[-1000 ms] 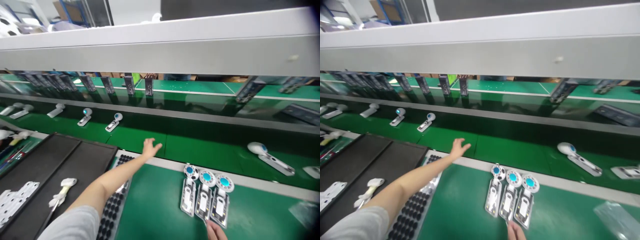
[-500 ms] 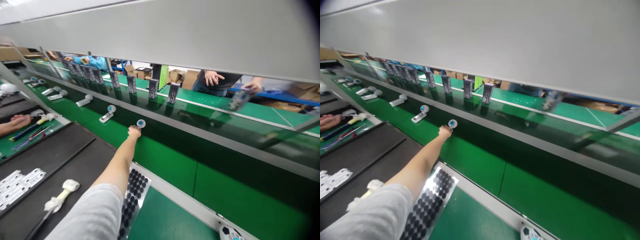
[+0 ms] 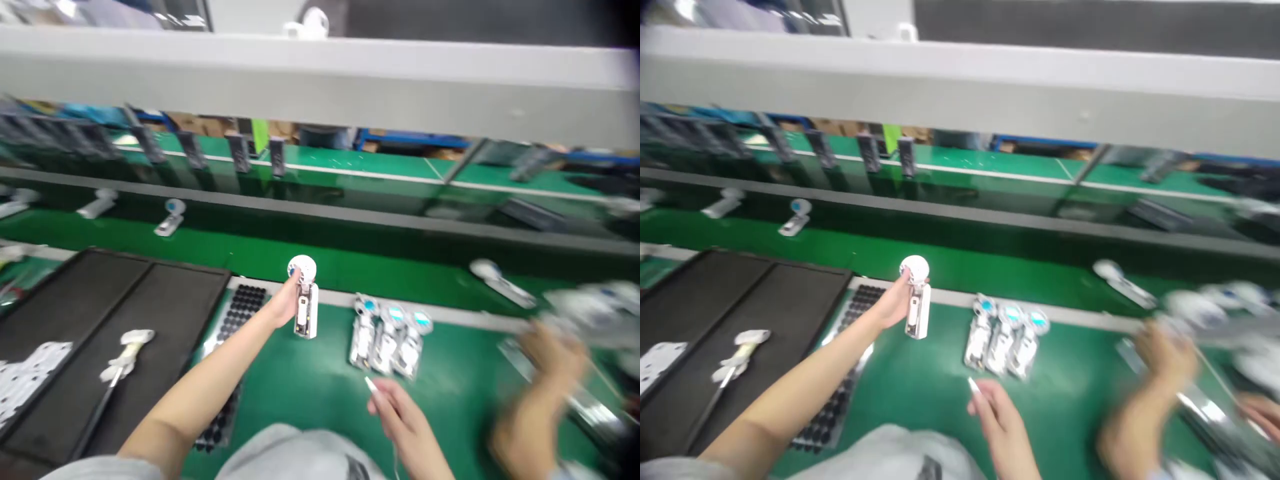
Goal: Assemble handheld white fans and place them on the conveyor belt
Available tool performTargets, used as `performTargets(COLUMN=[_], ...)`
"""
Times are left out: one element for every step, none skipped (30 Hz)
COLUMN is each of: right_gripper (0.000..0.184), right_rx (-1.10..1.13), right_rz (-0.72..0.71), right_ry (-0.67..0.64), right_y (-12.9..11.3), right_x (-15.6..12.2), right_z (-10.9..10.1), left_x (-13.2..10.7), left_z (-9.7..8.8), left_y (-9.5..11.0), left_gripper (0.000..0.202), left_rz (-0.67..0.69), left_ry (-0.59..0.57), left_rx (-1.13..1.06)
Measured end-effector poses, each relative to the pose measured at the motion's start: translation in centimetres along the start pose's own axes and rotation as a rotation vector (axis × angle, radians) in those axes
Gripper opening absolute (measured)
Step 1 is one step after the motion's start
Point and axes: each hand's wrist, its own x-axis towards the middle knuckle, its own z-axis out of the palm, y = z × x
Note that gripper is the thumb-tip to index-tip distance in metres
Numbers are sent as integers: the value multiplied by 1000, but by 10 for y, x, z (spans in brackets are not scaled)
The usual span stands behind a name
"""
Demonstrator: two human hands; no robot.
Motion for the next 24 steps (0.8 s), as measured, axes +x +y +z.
performTargets(right_gripper=[39,37,34,30,28,25,23,21,20,18,17,16,16,15,15,14,14,13,13,13,14,14,14,14], right_rx=[14,22,34,50,72,83,94,102,104,104,101,94,83,71,59,46,30,11,-11,-34,-53,-63,-59,-47], right_rz=[-15,-45,-75,-103,-122,-139,-153,-167,-181,-194,-203,-210,-215,-218,-221,-224,-226,-228,-230,-233,-236,-237,-235,-231], right_ry=[-37,-74,-66,-89,-81,-75,-72,-68,-68,-70,-71,-71,-68,-64,-60,-57,-55,-53,-52,-47,-37,-26,-18,-13], right_y=[-3,-7,-11,-14,-17,-20,-21,-22,-22,-21,-20,-19,-18,-17,-17,-16,-16,-15,-15,-15,-15,-15,-15,-15], right_x=[-5,-10,-13,-17,-22,-27,-32,-38,-43,-48,-53,-56,-59,-61,-63,-64,-65,-67,-68,-69,-70,-71,-72,-73], right_z=[0,0,0,-1,-2,-2,-2,-2,-2,-2,-2,-2,-2,-3,-4,-5,-6,-7,-8,-8,-9,-9,-10,-10], left_x=[-14,-27,-39,-50,-60,-70,-79,-86,-93,-99,-104,-108,-112,-115,-117,-119,-121,-122,-123,-125,-126,-128,-129,-131], left_z=[16,31,44,55,65,73,80,86,91,95,99,102,105,107,109,110,111,112,112,113,113,113,113,113], left_y=[-10,-19,-28,-37,-45,-52,-57,-62,-65,-67,-67,-67,-67,-66,-66,-65,-65,-65,-65,-65,-65,-65,-64,-64], left_gripper=[54,58,59,60,61,61,60,60,59,58,58,58,58,58,57,56,55,54,53,52,51,49,48,48], left_rz=[-46,-99,-152,-198,-231,-250,-257,-256,-252,-249,-249,-253,-256,-252,-244,-231,-217,-204,-191,-180,-168,-156,-147,-147], left_ry=[-39,-59,-61,-51,-40,-40,-42,-40,-38,-36,-34,-35,-40,-46,-50,-50,-48,-47,-48,-57,-71,-83,-89,-87], left_rx=[-43,-80,-108,-121,-119,-108,-97,-88,-84,-81,-80,-77,-78,-83,-89,-92,-91,-82,-66,-47,-31,-20,-14,-14])
